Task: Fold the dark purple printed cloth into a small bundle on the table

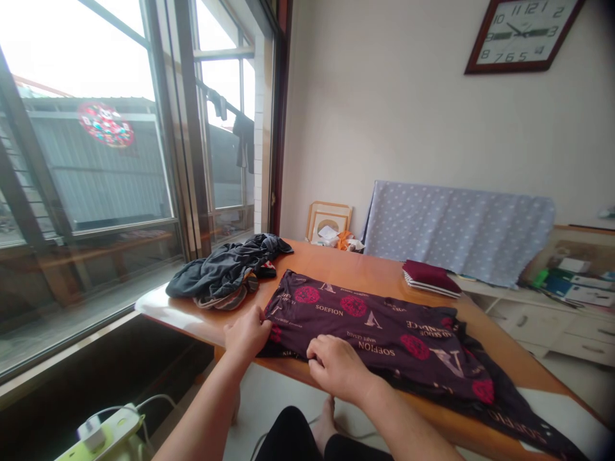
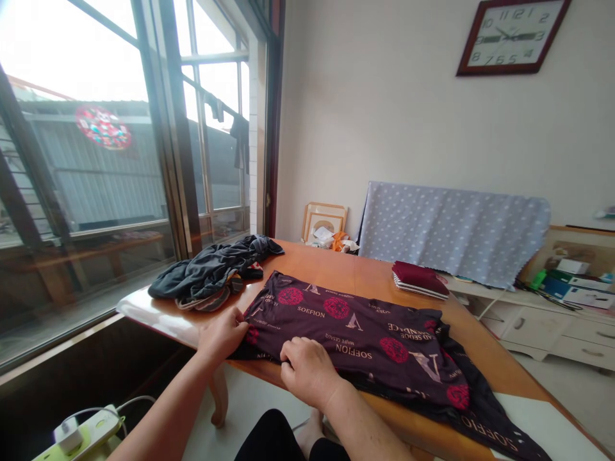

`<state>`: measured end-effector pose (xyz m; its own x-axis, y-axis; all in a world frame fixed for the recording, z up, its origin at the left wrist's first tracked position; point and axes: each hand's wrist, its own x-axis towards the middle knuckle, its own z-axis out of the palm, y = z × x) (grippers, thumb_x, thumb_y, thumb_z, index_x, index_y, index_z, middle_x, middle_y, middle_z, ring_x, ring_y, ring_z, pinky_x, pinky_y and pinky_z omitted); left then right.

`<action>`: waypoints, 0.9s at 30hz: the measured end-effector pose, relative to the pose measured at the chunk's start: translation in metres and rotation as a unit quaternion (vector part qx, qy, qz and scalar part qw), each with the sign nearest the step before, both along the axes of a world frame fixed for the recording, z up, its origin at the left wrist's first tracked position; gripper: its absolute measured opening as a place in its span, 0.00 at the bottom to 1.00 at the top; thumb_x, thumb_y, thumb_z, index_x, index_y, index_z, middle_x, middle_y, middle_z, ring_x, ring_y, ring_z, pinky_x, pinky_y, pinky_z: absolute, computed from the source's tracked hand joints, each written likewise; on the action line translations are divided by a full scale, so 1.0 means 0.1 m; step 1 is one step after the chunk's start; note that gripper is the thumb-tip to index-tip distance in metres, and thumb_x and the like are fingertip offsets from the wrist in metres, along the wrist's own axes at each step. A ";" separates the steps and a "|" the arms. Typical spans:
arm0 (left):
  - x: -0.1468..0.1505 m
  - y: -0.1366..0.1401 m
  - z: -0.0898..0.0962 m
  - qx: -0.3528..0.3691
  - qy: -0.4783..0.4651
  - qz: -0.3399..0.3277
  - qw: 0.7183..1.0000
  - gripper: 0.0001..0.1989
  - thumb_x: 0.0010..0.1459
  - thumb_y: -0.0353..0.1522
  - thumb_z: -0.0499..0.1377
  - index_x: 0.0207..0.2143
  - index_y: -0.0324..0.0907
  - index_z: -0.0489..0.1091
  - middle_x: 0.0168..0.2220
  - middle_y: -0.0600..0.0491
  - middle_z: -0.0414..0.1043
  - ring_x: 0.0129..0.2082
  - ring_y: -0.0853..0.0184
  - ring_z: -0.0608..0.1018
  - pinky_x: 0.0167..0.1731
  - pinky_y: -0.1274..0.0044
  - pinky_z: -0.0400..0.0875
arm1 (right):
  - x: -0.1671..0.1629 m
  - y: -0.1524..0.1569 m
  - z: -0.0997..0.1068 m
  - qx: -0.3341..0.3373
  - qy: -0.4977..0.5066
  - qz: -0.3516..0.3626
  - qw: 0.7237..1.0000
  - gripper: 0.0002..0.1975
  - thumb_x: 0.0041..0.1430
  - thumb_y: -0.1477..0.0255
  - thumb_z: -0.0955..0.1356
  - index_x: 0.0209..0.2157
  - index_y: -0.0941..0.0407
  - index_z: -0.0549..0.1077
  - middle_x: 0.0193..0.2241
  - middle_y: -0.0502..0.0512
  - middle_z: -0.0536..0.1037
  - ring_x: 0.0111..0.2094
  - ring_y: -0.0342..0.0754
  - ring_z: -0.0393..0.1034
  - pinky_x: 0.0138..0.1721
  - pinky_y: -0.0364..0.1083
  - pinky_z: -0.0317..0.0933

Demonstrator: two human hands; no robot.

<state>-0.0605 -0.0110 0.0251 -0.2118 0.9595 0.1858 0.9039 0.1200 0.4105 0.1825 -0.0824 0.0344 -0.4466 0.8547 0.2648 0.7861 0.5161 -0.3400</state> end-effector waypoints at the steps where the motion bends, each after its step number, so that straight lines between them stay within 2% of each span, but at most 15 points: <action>1: 0.01 -0.01 -0.01 0.002 0.012 0.001 1.000 0.07 0.57 0.40 0.55 0.33 0.47 0.68 0.38 0.51 0.79 0.43 0.54 0.78 0.42 0.66 0.65 | 0.01 -0.01 0.00 -0.006 0.027 -0.001 1.000 0.09 0.54 0.78 0.65 0.32 0.53 0.76 0.32 0.51 0.78 0.37 0.47 0.70 0.41 0.44 0.57; 3: 0.05 -0.03 0.00 0.030 0.037 0.009 0.999 0.07 0.57 0.39 0.55 0.35 0.47 0.68 0.41 0.48 0.78 0.45 0.52 0.77 0.43 0.64 0.65 | 0.06 0.01 0.00 -0.020 0.102 -0.011 0.995 0.10 0.56 0.77 0.64 0.33 0.53 0.77 0.32 0.51 0.78 0.36 0.47 0.70 0.40 0.44 0.58; 6: 0.19 -0.05 0.07 0.087 0.066 0.000 0.994 0.10 0.60 0.37 0.52 0.41 0.46 0.69 0.47 0.45 0.75 0.49 0.51 0.74 0.46 0.63 0.65 | 0.19 0.13 -0.02 -0.057 0.227 -0.058 0.971 0.10 0.58 0.72 0.64 0.35 0.54 0.78 0.29 0.50 0.78 0.31 0.46 0.69 0.35 0.44 0.59; 10: 0.45 -0.05 0.05 0.110 0.043 -0.096 0.988 0.18 0.66 0.41 0.48 0.52 0.46 0.69 0.55 0.44 0.71 0.55 0.55 0.72 0.55 0.65 0.63 | 0.42 0.35 -0.12 -0.058 0.329 -0.132 0.933 0.12 0.58 0.66 0.65 0.36 0.56 0.78 0.24 0.49 0.75 0.27 0.46 0.67 0.32 0.44 0.60; 12: 0.56 -0.03 -0.05 0.092 0.041 -0.141 0.985 0.24 0.67 0.47 0.46 0.58 0.46 0.66 0.62 0.44 0.66 0.62 0.53 0.67 0.60 0.62 0.57 | 0.53 0.40 -0.20 -0.062 0.350 -0.155 0.922 0.12 0.57 0.64 0.65 0.35 0.57 0.77 0.23 0.49 0.74 0.27 0.46 0.67 0.32 0.45 0.61; 14: 0.60 -0.01 -0.18 0.055 0.061 -0.166 0.983 0.31 0.65 0.52 0.47 0.62 0.46 0.63 0.67 0.43 0.60 0.67 0.49 0.59 0.64 0.57 0.50 | 0.62 0.40 -0.27 -0.100 0.370 -0.167 0.908 0.13 0.56 0.63 0.66 0.34 0.57 0.77 0.22 0.49 0.73 0.26 0.46 0.67 0.31 0.44 0.60; 17: 0.55 0.05 -0.32 0.017 0.094 -0.186 0.978 0.35 0.63 0.56 0.47 0.64 0.48 0.63 0.70 0.44 0.55 0.70 0.47 0.53 0.65 0.53 0.43 | 0.76 0.35 -0.30 -0.150 0.436 -0.184 0.868 0.16 0.55 0.60 0.67 0.36 0.58 0.76 0.21 0.48 0.72 0.22 0.43 0.64 0.27 0.43 0.58; 19: 0.46 0.11 -0.34 0.008 0.102 -0.192 0.976 0.34 0.63 0.56 0.48 0.65 0.50 0.62 0.70 0.45 0.54 0.71 0.49 0.51 0.66 0.54 0.43 | 0.86 0.31 -0.26 -0.136 0.482 -0.205 0.841 0.18 0.55 0.57 0.67 0.37 0.58 0.75 0.21 0.48 0.71 0.21 0.42 0.62 0.26 0.42 0.57; 21: 0.38 0.17 -0.32 -0.002 0.108 -0.198 0.974 0.33 0.63 0.55 0.49 0.65 0.51 0.62 0.70 0.46 0.55 0.71 0.50 0.51 0.66 0.55 0.44 | 0.96 0.28 -0.20 -0.105 0.501 -0.232 0.827 0.18 0.55 0.56 0.67 0.36 0.58 0.75 0.22 0.48 0.72 0.21 0.42 0.62 0.25 0.42 0.56; 23: 0.33 0.22 -0.28 -0.007 0.116 -0.205 0.972 0.34 0.63 0.55 0.49 0.65 0.51 0.61 0.70 0.47 0.54 0.72 0.52 0.50 0.66 0.57 0.45 | 1.06 0.24 -0.15 -0.078 0.486 -0.249 0.834 0.17 0.56 0.57 0.67 0.36 0.57 0.75 0.23 0.49 0.72 0.23 0.43 0.63 0.26 0.43 0.57; 25: 0.32 0.24 -0.25 -0.017 0.122 -0.205 0.971 0.35 0.62 0.56 0.49 0.66 0.51 0.61 0.71 0.48 0.53 0.72 0.52 0.50 0.66 0.58 0.45 | 1.12 0.17 -0.11 -0.068 0.450 -0.238 0.858 0.16 0.58 0.58 0.66 0.34 0.57 0.75 0.24 0.50 0.74 0.25 0.44 0.66 0.28 0.43 0.59; 27: 0.33 0.24 -0.24 -0.024 0.126 -0.203 0.971 0.35 0.62 0.56 0.49 0.66 0.51 0.61 0.71 0.48 0.53 0.72 0.52 0.50 0.66 0.57 0.45 | 1.15 0.07 -0.09 -0.104 0.396 -0.203 0.890 0.15 0.59 0.60 0.65 0.30 0.57 0.74 0.25 0.52 0.75 0.27 0.45 0.68 0.30 0.44 0.61</action>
